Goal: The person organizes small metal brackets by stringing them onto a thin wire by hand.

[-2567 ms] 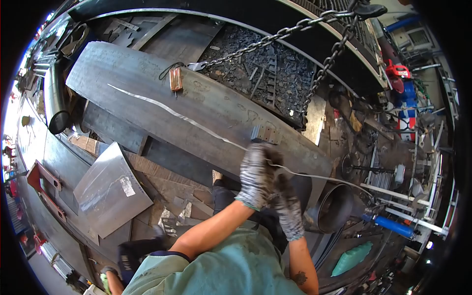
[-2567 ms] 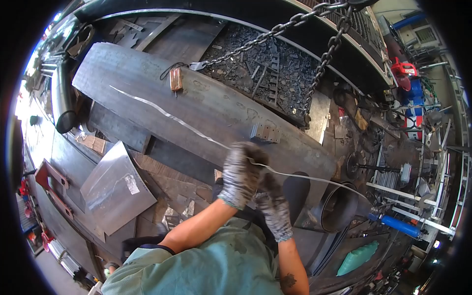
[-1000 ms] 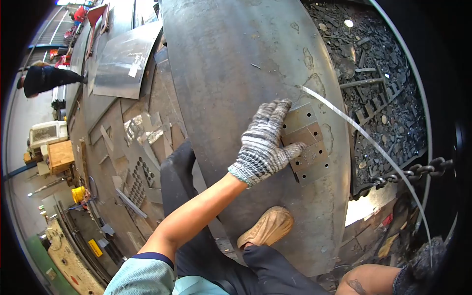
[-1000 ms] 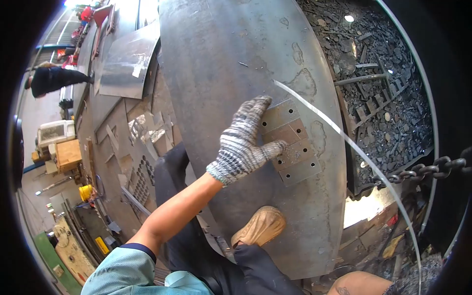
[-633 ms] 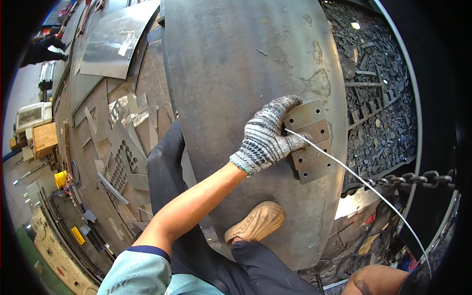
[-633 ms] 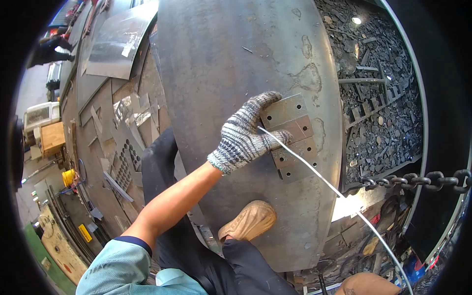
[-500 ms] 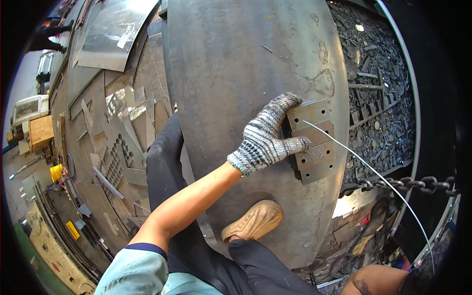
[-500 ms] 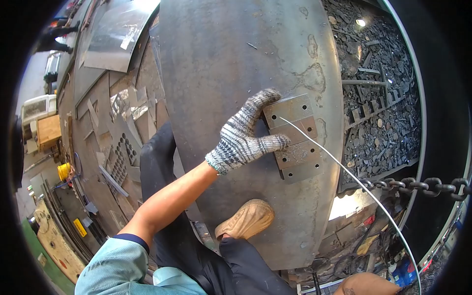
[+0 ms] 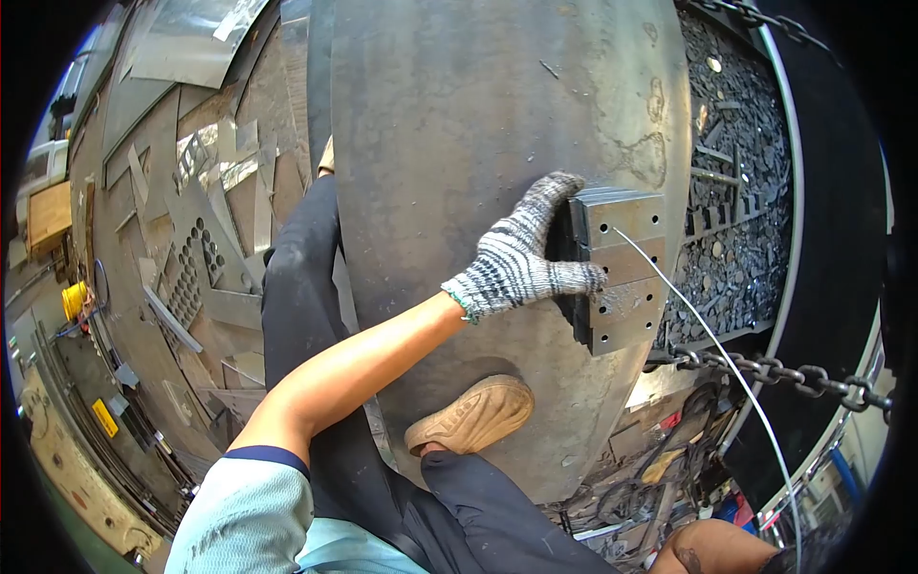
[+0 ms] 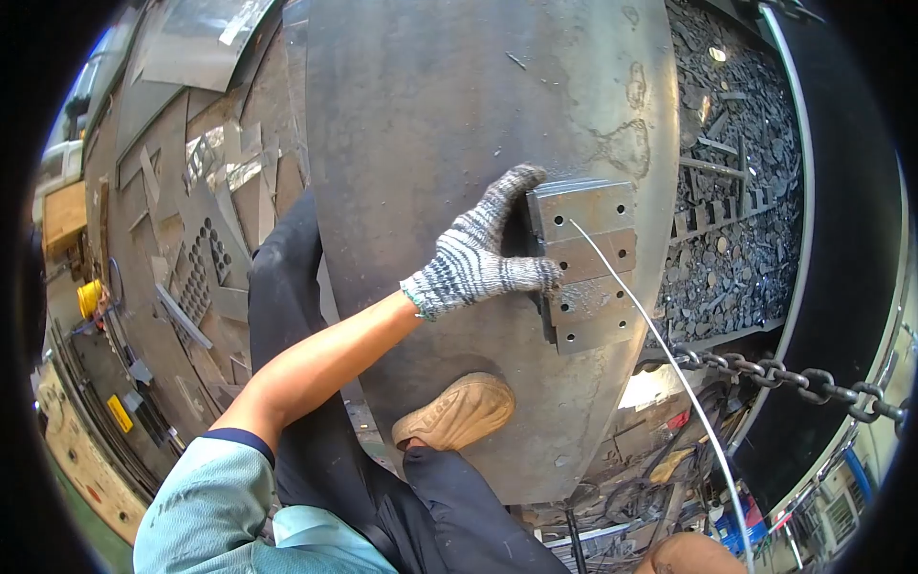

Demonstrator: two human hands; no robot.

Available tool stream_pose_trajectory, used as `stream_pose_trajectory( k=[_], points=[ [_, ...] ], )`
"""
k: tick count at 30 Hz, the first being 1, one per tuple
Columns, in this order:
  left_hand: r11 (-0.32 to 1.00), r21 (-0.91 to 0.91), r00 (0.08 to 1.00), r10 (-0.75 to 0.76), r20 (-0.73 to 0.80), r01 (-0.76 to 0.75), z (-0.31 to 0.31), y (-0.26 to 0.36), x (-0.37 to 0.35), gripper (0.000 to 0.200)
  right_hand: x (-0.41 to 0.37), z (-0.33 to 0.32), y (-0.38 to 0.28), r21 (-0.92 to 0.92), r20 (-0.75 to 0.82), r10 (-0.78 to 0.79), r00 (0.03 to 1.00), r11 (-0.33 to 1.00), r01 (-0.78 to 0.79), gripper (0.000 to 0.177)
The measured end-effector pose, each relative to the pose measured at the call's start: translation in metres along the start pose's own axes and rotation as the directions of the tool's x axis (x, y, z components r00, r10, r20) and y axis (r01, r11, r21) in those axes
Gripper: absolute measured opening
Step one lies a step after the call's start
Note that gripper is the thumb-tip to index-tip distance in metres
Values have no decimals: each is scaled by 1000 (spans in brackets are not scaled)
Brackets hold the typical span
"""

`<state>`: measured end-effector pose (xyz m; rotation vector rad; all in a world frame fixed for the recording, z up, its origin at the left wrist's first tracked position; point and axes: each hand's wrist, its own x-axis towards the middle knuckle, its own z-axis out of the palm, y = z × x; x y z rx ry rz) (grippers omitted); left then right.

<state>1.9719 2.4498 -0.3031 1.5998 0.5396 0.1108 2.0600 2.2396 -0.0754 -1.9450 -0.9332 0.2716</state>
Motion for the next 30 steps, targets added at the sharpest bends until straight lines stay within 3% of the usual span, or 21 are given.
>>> stream_pose_trajectory(
  k=[6,9,12,16,18,21,30],
  points=[
    [994,-85,997,65,-39,-68,3,-3,0,105,7,8,1,-47,48,-5,999,999,7,18],
    [986,8,986,166,-18,-166,0,-2,1,96,8,10,-1,-72,61,-4,998,997,8,19],
    [986,-82,989,145,-41,-148,3,-3,2,94,9,14,-1,-100,65,-5,998,995,11,20],
    [983,-76,985,165,-54,-169,5,-7,3,95,10,14,-4,-129,63,-8,998,991,16,21],
    [995,-74,998,69,-6,-70,2,-3,2,98,10,14,-5,-144,60,-11,998,989,20,22],
    [996,-43,997,72,-12,-72,1,-2,2,99,11,13,-10,-158,52,-22,998,987,30,22],
    [995,-48,996,90,-2,-90,1,-4,4,99,19,-43,-45,-147,-24,-127,992,982,122,25]
  ],
)
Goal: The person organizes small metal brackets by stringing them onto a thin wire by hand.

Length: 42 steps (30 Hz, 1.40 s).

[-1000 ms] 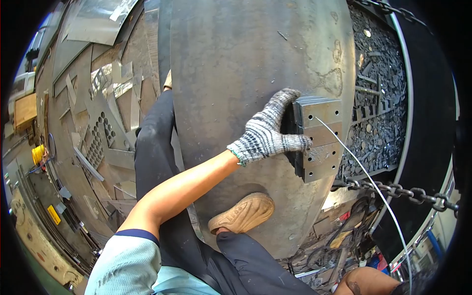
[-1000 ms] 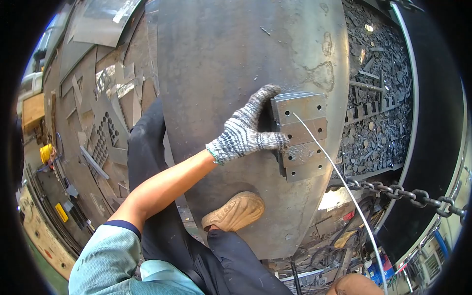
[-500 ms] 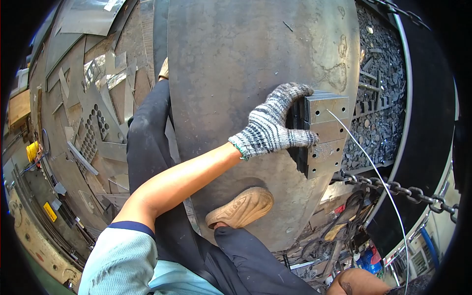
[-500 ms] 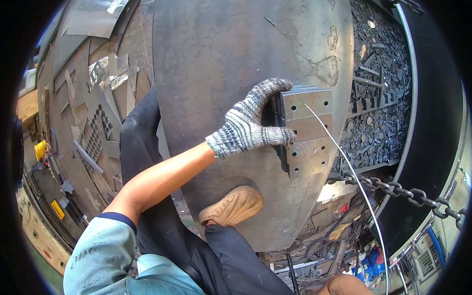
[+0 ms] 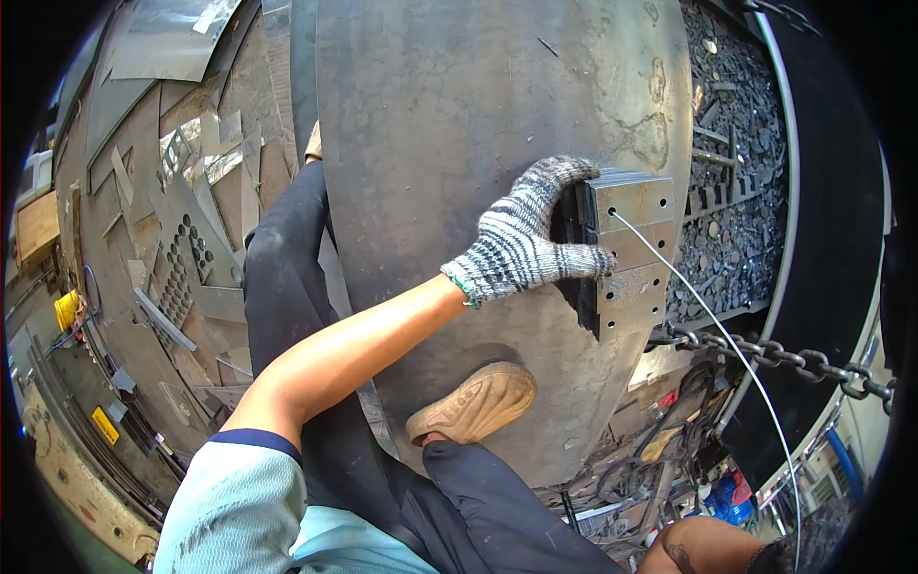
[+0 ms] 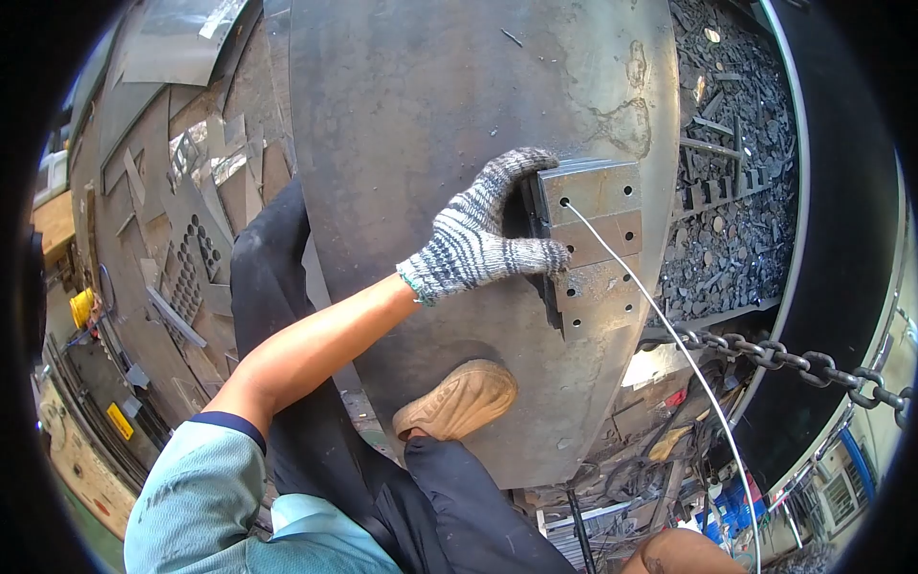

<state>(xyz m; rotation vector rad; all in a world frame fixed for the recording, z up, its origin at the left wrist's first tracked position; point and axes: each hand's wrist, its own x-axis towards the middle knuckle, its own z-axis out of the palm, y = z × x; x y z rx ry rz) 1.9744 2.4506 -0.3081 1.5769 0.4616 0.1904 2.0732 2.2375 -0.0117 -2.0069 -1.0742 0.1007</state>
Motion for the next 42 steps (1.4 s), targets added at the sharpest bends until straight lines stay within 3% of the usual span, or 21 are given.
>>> stream_pose_trajectory(
  k=[7,12,13,14,18,19,22,23,28,30,32,38,39,42],
  points=[
    [999,-52,1000,-18,-2,18,-3,1,-2,94,22,-1,-7,-20,75,-73,995,997,74,27],
    [1000,-13,1000,-22,19,23,-7,3,-2,88,39,64,29,-175,350,22,936,984,42,29],
    [999,-36,999,-32,31,33,-7,3,-1,87,49,78,40,-178,409,96,907,984,-23,22],
    [998,-46,999,-35,24,36,-6,3,-1,87,50,94,54,-201,429,63,901,979,27,20],
    [999,32,1000,-4,-11,5,-8,4,-3,87,39,131,102,-91,372,120,921,992,-93,14],
    [998,60,1000,1,-22,1,-7,4,-5,86,41,138,110,-116,393,52,918,993,-7,14],
    [1000,-12,1000,5,10,-5,-10,-1,-3,91,38,144,113,-102,403,100,910,993,-64,14],
    [999,-40,1000,2,12,-1,-10,-3,-2,89,35,148,115,-41,354,85,931,996,-75,13],
    [998,-56,999,30,10,-30,-11,-9,-4,80,30,151,108,-44,397,126,909,992,-118,13],
    [997,-80,999,23,27,-21,-15,-9,-3,76,33,153,109,-33,391,50,919,999,-41,12],
    [994,-101,995,56,82,-48,-22,-11,-2,75,39,147,107,-182,408,49,912,983,29,11],
    [994,-35,989,107,102,-104,-27,-23,3,67,43,156,101,-203,466,2,885,974,104,15],
    [993,-40,990,117,84,-114,-25,-25,2,67,42,160,101,-224,512,-67,856,952,209,15],
    [990,16,988,142,67,-144,-22,-27,3,69,43,163,102,-193,555,-138,821,938,288,15]
  ],
)
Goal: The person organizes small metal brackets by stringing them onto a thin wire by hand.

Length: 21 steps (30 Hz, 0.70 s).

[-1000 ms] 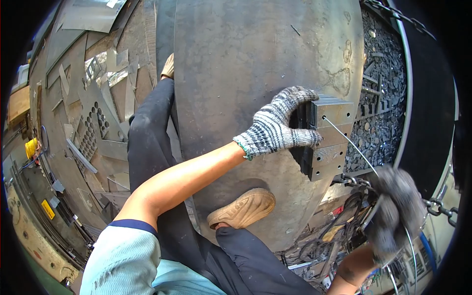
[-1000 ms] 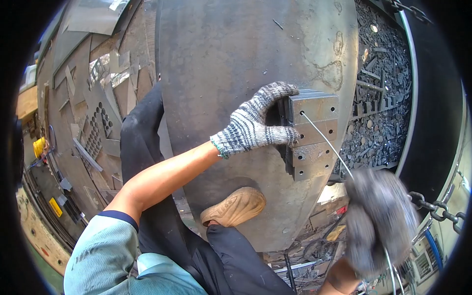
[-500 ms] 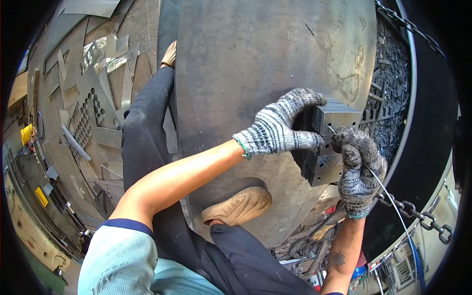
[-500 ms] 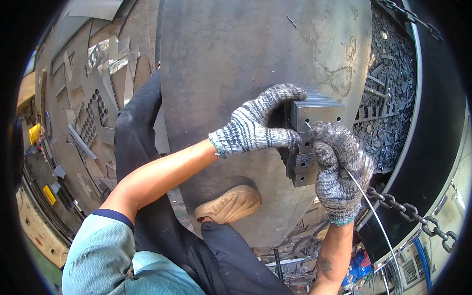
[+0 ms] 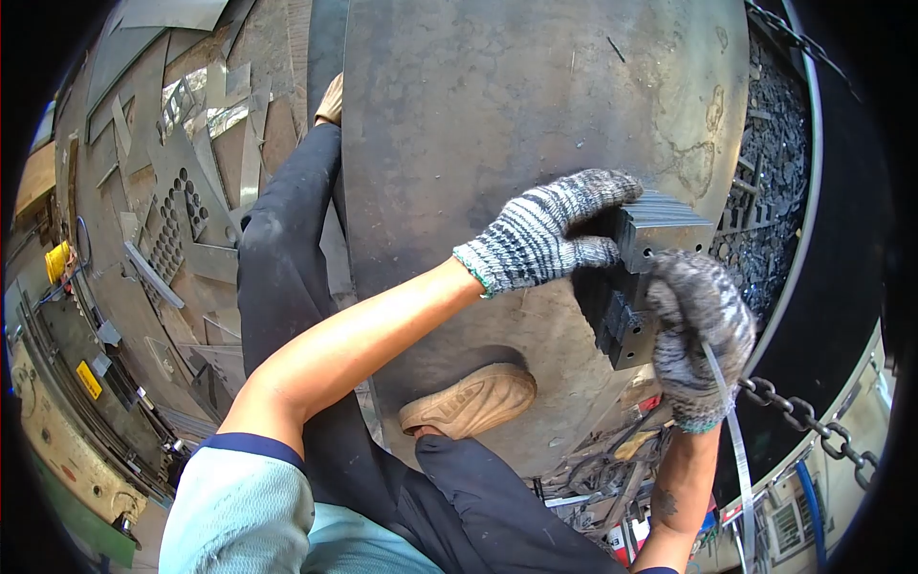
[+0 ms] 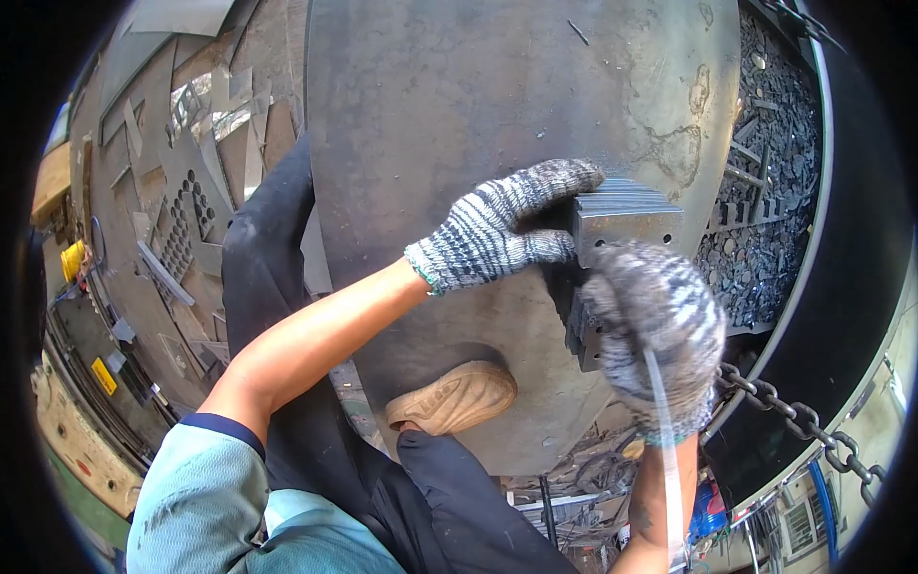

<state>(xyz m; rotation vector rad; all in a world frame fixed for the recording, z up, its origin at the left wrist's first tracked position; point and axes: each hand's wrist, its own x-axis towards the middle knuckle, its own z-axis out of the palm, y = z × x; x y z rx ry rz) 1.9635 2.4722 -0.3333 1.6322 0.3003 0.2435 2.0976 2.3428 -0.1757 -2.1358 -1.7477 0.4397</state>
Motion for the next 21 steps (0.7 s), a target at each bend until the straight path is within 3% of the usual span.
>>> stream_pose_trajectory(
  k=[2,4,6,7,8,9,10,12,13,14,17,18,21],
  points=[
    [997,8,997,-73,-38,73,1,3,-2,74,-4,1,6,124,-94,175,980,979,-163,14],
    [996,35,995,-75,-73,77,4,4,-3,80,-6,8,1,24,-113,47,992,999,-45,11],
    [996,-21,992,-85,-93,83,2,6,-5,81,-4,4,0,-78,-5,-33,999,996,32,9],
    [982,-69,982,-180,-63,176,-1,12,-5,75,-8,5,7,131,-71,170,983,978,-160,10],
    [982,-63,982,-183,-52,180,0,10,-6,75,-13,6,16,343,-96,376,921,882,-324,10],
    [989,-19,987,-146,-67,145,4,7,-6,71,-21,15,25,492,-167,456,874,807,-326,14],
    [994,21,990,-108,-88,110,5,6,-6,68,-18,15,24,493,-164,449,878,809,-321,14],
    [999,-16,991,-53,-119,52,7,3,-6,63,-13,10,16,22,-88,102,991,995,-101,14],
    [999,-20,993,-37,-109,35,6,3,-6,63,-10,8,14,98,-64,181,981,980,-175,13],
    [1000,-21,995,-21,-98,19,5,2,-5,62,-6,5,14,281,-26,398,917,883,-375,11],
    [998,-37,994,-60,-89,57,3,6,-5,63,3,4,13,319,-24,376,926,881,-350,11],
    [994,-75,993,-80,-83,74,2,6,-3,63,4,4,12,210,-11,278,960,940,-270,12],
    [986,-137,991,-107,-80,96,2,5,-4,60,2,1,6,118,27,205,978,971,-207,12]
  ],
)
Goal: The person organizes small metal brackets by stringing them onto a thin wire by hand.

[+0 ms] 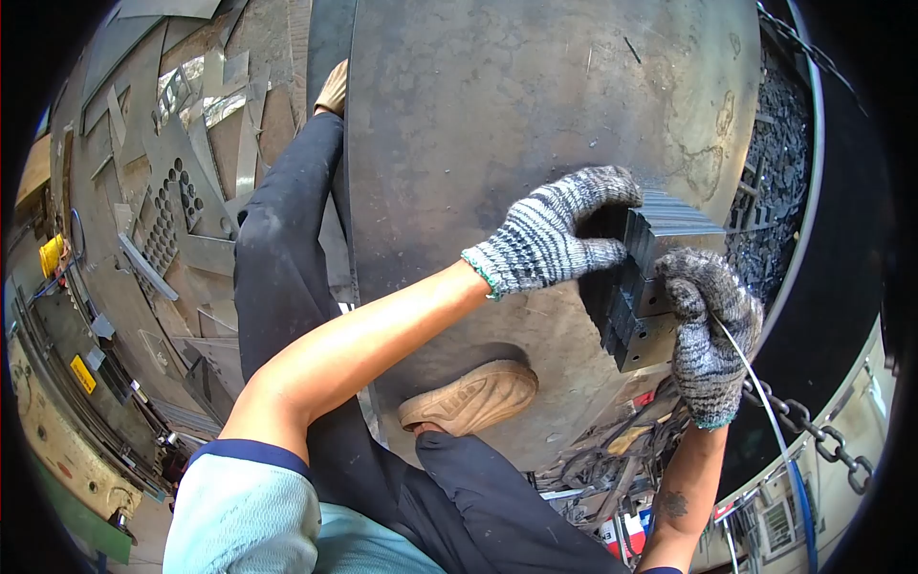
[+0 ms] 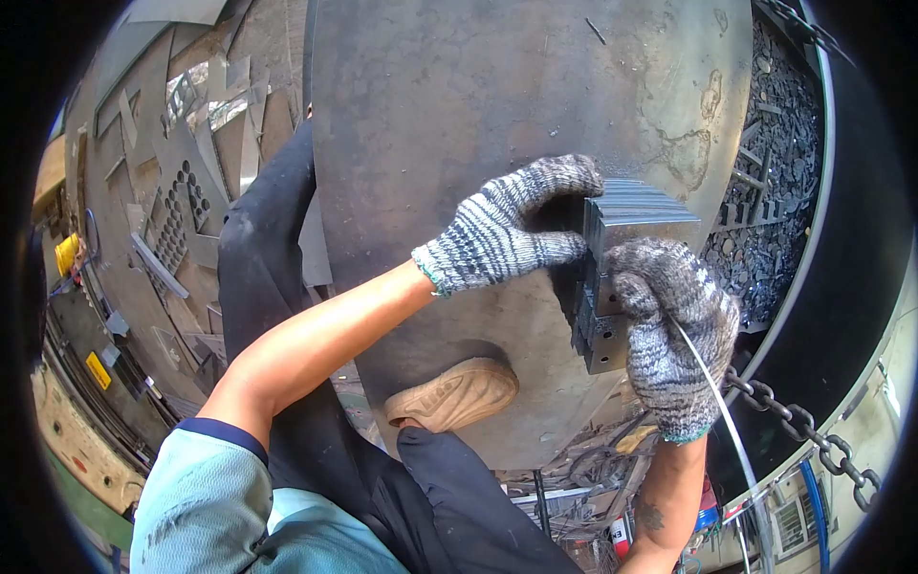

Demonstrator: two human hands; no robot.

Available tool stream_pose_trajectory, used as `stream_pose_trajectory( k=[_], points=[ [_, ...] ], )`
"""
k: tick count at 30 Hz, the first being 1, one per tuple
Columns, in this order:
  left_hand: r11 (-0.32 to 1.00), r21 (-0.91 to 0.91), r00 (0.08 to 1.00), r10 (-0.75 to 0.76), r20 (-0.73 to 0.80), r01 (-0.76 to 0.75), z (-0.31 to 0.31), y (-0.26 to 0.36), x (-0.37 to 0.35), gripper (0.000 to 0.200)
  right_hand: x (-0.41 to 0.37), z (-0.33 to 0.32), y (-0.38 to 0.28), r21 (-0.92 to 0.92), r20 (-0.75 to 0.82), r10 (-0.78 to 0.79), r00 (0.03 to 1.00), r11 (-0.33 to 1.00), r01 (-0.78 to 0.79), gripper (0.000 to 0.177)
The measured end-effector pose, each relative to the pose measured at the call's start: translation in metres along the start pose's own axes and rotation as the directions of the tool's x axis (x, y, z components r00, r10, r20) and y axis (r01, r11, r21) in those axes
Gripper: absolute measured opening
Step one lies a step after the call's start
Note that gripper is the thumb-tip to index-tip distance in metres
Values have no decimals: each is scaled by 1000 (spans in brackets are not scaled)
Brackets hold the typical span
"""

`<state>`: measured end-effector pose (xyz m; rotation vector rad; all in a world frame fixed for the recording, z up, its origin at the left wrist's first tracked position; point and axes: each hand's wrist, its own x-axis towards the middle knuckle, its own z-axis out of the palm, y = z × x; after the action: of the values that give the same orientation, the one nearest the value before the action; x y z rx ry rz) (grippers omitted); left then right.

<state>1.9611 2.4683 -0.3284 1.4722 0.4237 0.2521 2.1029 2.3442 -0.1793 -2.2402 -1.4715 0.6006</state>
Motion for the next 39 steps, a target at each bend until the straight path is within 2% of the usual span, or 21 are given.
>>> stream_pose_trajectory(
  k=[2,3,5,6,9,11,13,14,15,17,18,19,20,23,26,30,33,34,37,38,39],
  points=[
    [1000,5,1000,-20,2,20,-3,5,-1,59,0,1,-5,141,35,198,979,969,-201,15],
    [1000,7,1000,-21,4,21,-3,3,-1,59,1,1,-7,143,35,199,979,969,-202,15],
    [994,76,997,75,2,-75,-4,-1,0,58,3,1,-11,303,66,318,946,897,-323,15],
    [993,99,998,61,16,-62,-3,-3,-1,60,3,-1,-14,302,70,319,945,896,-325,15],
    [994,113,999,5,-36,-1,0,1,-6,65,9,-6,-20,80,96,201,975,975,-209,15],
    [993,116,995,40,-88,-30,3,2,-8,65,12,2,-12,105,73,179,981,977,-186,13],
    [992,-49,968,-127,-217,119,6,5,-15,58,13,8,-7,116,-3,209,978,971,-208,10],
    [987,-75,942,-159,-297,143,10,5,-16,48,13,6,-6,10,45,136,990,991,-136,14],
    [987,-70,940,-158,-302,143,8,5,-18,48,13,7,-6,14,45,130,991,991,-131,14],
    [951,-192,943,-278,-184,243,1,10,-17,44,4,10,-9,266,-61,225,972,942,-202,24],
    [953,-216,945,-255,-205,211,4,4,-16,40,-8,2,-20,366,-149,357,922,886,-284,33],
    [952,-220,944,-258,-207,212,3,2,-15,40,-21,-12,-29,416,-226,408,884,862,-292,31],
    [955,-208,944,-256,-211,212,2,2,-14,38,-31,-25,-33,403,-317,398,861,878,-258,28],
    [966,-117,937,-253,-240,231,1,7,-11,32,-61,-63,-26,218,-479,146,865,975,-44,26],
    [947,-54,913,-320,-254,317,-1,10,-10,32,-69,-59,-25,432,-496,138,857,896,106,25],
    [945,30,933,-315,-172,325,-3,10,-7,37,-71,-29,-26,106,-408,125,904,990,-89,23],
    [941,57,934,-324,-148,335,-1,10,-6,39,-60,-60,-33,-80,-157,145,977,984,-159,25],
    [937,53,930,-335,-149,346,-1,9,-5,40,-45,-62,-39,31,-79,71,994,997,-69,27],
    [917,55,915,-388,-109,395,4,18,-8,43,-31,-18,-53,217,-392,235,890,963,-159,23],
    [921,-13,915,-389,-108,390,8,19,-10,46,-31,-18,-50,258,-417,222,881,959,-119,26],
    [908,-28,905,-419,-76,418,7,21,-11,51,-30,-22,-50,209,-352,148,924,975,-77,32]
  ],
)
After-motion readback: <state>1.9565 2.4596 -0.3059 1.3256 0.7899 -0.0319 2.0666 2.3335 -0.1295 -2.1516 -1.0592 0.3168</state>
